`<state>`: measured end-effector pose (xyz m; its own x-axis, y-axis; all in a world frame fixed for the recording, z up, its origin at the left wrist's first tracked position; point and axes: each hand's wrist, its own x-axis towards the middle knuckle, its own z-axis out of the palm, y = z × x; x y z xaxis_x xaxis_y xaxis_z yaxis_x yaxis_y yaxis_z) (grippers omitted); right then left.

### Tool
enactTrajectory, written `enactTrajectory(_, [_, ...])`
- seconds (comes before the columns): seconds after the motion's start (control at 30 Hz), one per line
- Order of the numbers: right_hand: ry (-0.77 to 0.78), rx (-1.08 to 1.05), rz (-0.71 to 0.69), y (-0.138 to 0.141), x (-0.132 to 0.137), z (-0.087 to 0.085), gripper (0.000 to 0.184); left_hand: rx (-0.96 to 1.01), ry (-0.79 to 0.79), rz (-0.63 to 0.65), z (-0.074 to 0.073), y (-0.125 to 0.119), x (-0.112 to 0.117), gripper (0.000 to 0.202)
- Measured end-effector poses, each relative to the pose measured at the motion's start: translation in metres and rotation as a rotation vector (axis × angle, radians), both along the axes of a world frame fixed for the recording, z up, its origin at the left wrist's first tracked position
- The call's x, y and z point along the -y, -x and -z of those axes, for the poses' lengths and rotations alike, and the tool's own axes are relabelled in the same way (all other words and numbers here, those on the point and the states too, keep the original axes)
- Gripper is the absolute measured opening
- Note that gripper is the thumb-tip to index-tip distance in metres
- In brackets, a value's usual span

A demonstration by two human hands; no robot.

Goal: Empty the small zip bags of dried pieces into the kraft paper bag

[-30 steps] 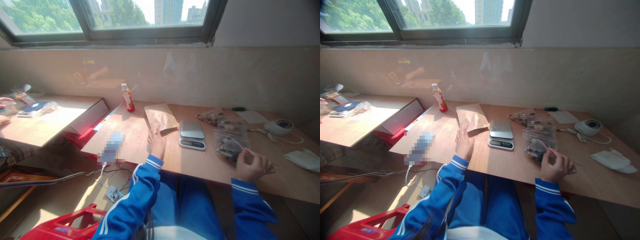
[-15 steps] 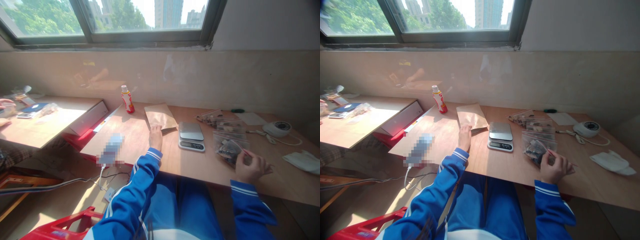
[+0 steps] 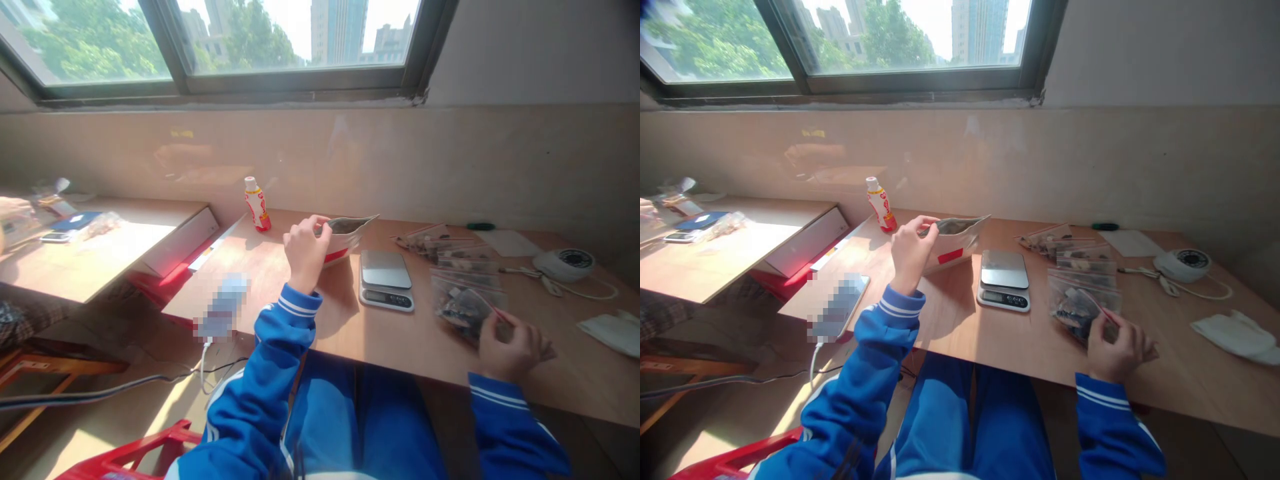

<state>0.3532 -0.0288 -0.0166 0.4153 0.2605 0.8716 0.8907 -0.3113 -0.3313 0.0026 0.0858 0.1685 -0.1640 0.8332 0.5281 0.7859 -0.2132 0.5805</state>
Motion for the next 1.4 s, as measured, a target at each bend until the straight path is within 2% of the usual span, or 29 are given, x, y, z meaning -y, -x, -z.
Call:
enactTrajectory(0.1, [-0.017, -0.003, 0.023, -0.001, 0.001, 0.001, 0.016, 0.061, 0.077, -0.021, -0.016, 0.005, -0.003, 0.018])
enactTrajectory(0.23, [-0.022, -0.067, 0.014, 0.0, 0.003, 0.0, 0.013, 0.09, 0.098, -0.008, -0.016, 0.009, -0.008, 0.02])
enactTrajectory(0.3, [-0.029, -0.07, 0.003, 0.001, 0.003, 0.0, 0.012, 0.065, 0.011, -0.052, -0.012, 0.009, -0.007, 0.023])
enactTrajectory(0.4, [-0.045, -0.03, 0.014, 0.001, 0.003, 0.0, 0.012, 0.016, -0.201, -0.164, -0.005, 0.006, 0.002, 0.028])
enactTrajectory(0.47, [-0.046, -0.022, 0.038, 0.003, 0.004, -0.001, 0.014, 0.006, -0.316, -0.17, 0.001, 0.002, 0.012, 0.026])
enactTrajectory(0.57, [-0.031, -0.031, 0.018, 0.007, 0.008, -0.002, 0.014, -0.04, -0.389, -0.08, 0.024, -0.006, 0.029, 0.023])
enactTrajectory(0.67, [-0.017, 0.012, -0.098, 0.01, 0.015, -0.003, 0.019, -0.086, -0.46, 0.057, 0.064, -0.011, 0.044, 0.027])
enactTrajectory(0.73, [-0.02, 0.056, -0.154, 0.011, 0.02, -0.002, 0.023, -0.108, -0.498, 0.205, 0.093, -0.012, 0.054, 0.031])
enactTrajectory(0.8, [-0.028, 0.095, -0.182, 0.014, 0.024, -0.003, 0.026, -0.098, -0.429, 0.38, 0.114, -0.013, 0.065, 0.031])
enactTrajectory(0.87, [-0.019, 0.088, -0.18, 0.023, 0.026, -0.011, 0.027, -0.028, -0.346, 0.465, 0.124, -0.013, 0.073, 0.029])
enactTrajectory(0.97, [0.067, -0.053, -0.145, 0.054, 0.031, -0.036, 0.024, 0.086, -0.246, 0.5, 0.125, -0.014, 0.081, 0.028])
enactTrajectory(1.03, [0.153, -0.142, -0.22, 0.082, 0.033, -0.061, 0.026, 0.187, -0.179, 0.564, 0.118, -0.014, 0.084, 0.029])
enactTrajectory(1.13, [0.346, -0.312, -0.527, 0.124, 0.034, -0.096, 0.029, 0.358, -0.041, 0.712, 0.106, -0.018, 0.093, 0.03])
enactTrajectory(1.23, [0.529, -0.559, -0.769, 0.155, 0.032, -0.118, 0.027, 0.529, 0.148, 0.795, 0.094, -0.026, 0.11, 0.024])
enactTrajectory(1.3, [0.605, -0.685, -0.894, 0.17, 0.03, -0.126, 0.025, 0.621, 0.26, 0.759, 0.088, -0.032, 0.121, 0.024])
enactTrajectory(1.4, [0.653, -0.792, -1.023, 0.182, 0.027, -0.131, 0.022, 0.687, 0.329, 0.592, 0.086, -0.039, 0.127, 0.027])
